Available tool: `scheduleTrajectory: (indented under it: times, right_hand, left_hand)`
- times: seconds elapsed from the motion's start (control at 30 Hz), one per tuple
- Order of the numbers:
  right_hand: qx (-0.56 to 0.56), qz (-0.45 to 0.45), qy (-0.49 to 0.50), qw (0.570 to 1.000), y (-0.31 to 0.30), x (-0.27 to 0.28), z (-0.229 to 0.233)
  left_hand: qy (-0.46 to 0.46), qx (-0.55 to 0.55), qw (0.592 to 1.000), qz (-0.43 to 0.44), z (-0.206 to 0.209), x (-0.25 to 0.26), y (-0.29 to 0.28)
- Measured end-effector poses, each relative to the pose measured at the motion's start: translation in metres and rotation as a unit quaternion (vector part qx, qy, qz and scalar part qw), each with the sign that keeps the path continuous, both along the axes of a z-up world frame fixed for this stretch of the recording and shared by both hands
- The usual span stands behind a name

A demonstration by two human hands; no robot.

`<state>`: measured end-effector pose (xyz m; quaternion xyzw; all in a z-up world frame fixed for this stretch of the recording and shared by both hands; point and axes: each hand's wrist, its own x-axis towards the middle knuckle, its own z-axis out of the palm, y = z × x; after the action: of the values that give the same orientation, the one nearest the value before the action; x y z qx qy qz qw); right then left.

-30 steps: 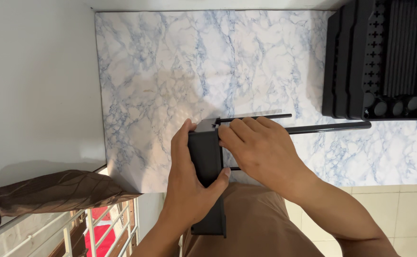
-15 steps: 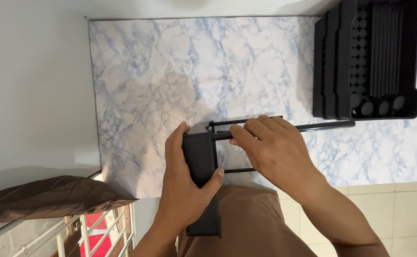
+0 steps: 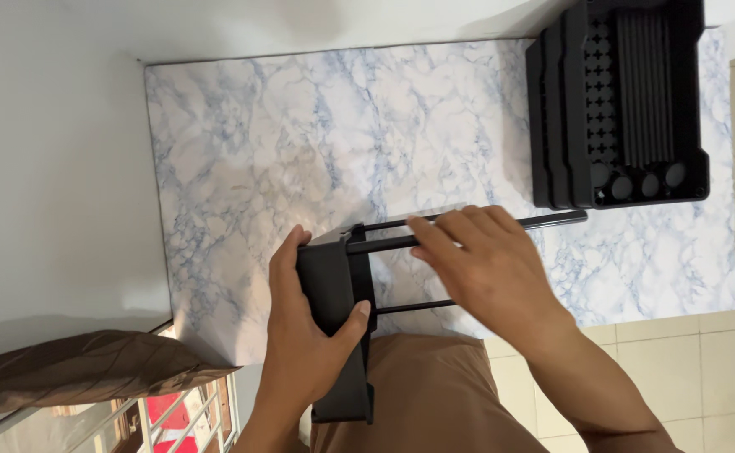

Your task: The person assembles a small black plastic stool by inserting four black rods into the base. They retrieve rods from a black tray, insert them one by one, and place the completed stool on the marble-patterned countertop.

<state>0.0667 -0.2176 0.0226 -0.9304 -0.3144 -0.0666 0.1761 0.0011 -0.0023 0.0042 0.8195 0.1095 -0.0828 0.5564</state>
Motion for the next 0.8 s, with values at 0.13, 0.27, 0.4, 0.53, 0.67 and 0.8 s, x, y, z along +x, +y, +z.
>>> scheduleTrajectory:
  times: [0.13,0.27,0.4,0.53,0.67,0.8]
  right_hand:
    - [0.003,-0.037,-0.021,0.999,-0.029,0.0,-0.002]
    - [-0.006,-0.06,-0.021,0.998,-0.056,0.0,0.0]
    - [-0.01,-0.069,-0.007,0.998,-0.066,-0.002,-0.001]
    - [-0.017,-0.064,0.007,0.998,-0.067,-0.001,-0.002]
    - [-0.037,-0.064,0.002,0.997,-0.062,-0.001,0.002]
    - [-0.045,-0.024,-0.02,0.998,-0.04,-0.004,-0.001]
  left_hand:
    - [0.004,-0.003,1.0,0.002,0.0,0.001,0.001]
    - [0.028,-0.013,0.999,0.01,0.001,0.0,0.0]
    - [-0.012,0.0,1.0,-0.011,-0.001,-0.002,-0.001]
    - [-0.005,-0.009,1.0,0.003,-0.005,-0.004,0.0]
    - [-0.031,0.001,1.0,-0.003,-0.006,-0.005,0.003]
    - [0.022,-0.024,0.999,-0.011,-0.004,-0.002,0.004]
